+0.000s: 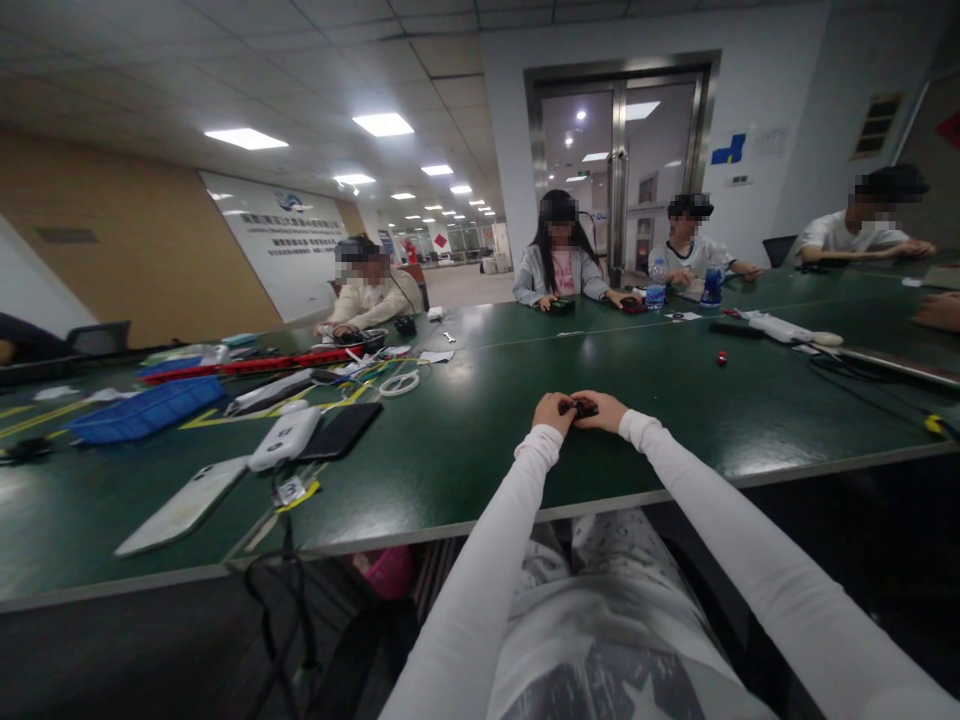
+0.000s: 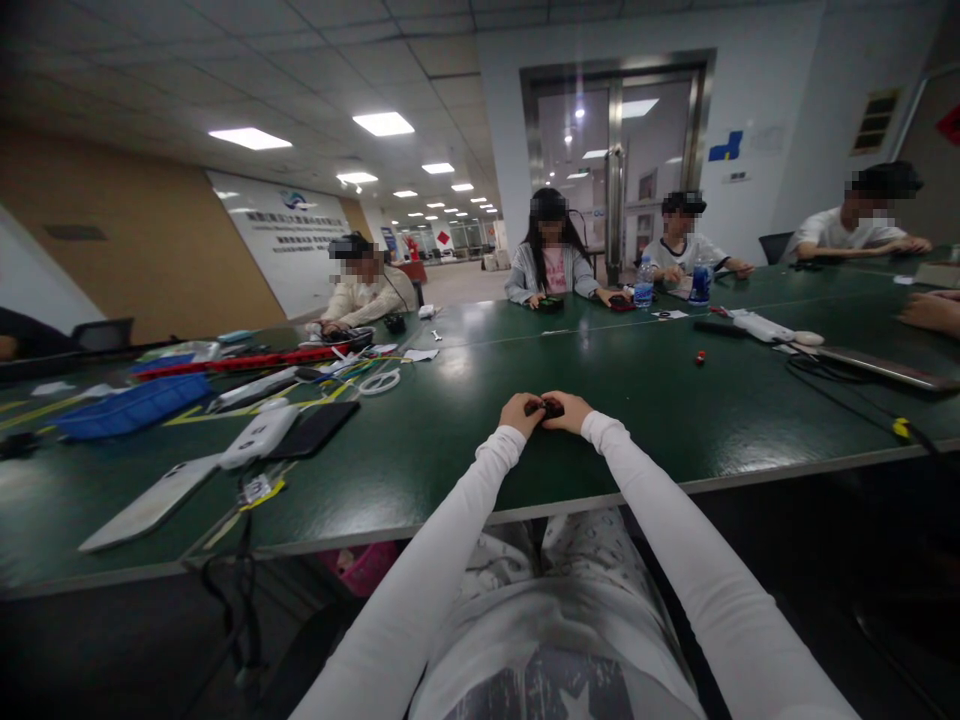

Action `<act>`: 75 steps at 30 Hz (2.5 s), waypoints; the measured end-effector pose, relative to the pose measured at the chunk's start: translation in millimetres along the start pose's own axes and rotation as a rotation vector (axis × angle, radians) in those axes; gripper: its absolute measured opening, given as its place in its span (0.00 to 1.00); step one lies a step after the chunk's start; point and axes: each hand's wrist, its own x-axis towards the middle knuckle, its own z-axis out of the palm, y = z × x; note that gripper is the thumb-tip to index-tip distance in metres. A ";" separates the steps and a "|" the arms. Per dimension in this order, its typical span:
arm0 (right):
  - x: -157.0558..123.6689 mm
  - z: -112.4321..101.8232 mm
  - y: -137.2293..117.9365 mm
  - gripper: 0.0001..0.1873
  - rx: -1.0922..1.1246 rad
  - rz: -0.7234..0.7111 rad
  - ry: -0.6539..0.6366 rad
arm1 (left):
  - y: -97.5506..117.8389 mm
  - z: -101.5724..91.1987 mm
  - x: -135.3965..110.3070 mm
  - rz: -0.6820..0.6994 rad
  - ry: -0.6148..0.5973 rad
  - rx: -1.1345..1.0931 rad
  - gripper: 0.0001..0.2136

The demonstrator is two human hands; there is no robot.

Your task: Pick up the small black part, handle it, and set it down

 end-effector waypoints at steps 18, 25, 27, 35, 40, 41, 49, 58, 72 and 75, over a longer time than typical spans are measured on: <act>-1.5 -0.6 -1.5 0.32 -0.005 0.022 0.007 | -53.8 -29.6 23.9 -0.663 0.704 -1.008 0.12; -1.8 -0.2 -1.8 0.32 0.002 0.019 0.003 | -49.0 -30.8 23.2 -0.620 0.607 -0.949 0.11; -0.8 0.8 -1.6 0.32 0.020 0.021 0.028 | -40.3 -28.6 20.7 -0.551 0.496 -0.927 0.12; 7.0 3.8 3.1 0.24 0.066 0.096 0.200 | -1.8 -15.2 -1.6 0.041 -0.083 -0.253 0.08; 7.4 2.6 4.0 0.23 0.026 0.130 0.236 | -13.7 -34.2 0.0 0.037 -0.055 -0.033 0.08; 6.9 2.1 3.7 0.23 0.025 0.132 0.234 | -21.6 -41.8 1.1 0.015 -0.021 -0.010 0.08; 2.9 0.9 1.4 0.25 0.025 0.119 0.225 | -121.3 -145.8 -15.5 -0.329 0.295 0.247 0.08; -2.3 1.6 1.7 0.25 0.036 0.126 0.199 | -166.6 -199.3 -42.4 -0.522 0.463 0.393 0.08; -2.1 4.6 2.5 0.25 -0.040 0.118 0.197 | -175.8 -199.3 -41.8 -0.537 0.485 0.363 0.10; -2.3 4.0 3.0 0.25 -0.040 0.114 0.185 | -175.1 -200.2 -41.9 -0.564 0.489 0.366 0.10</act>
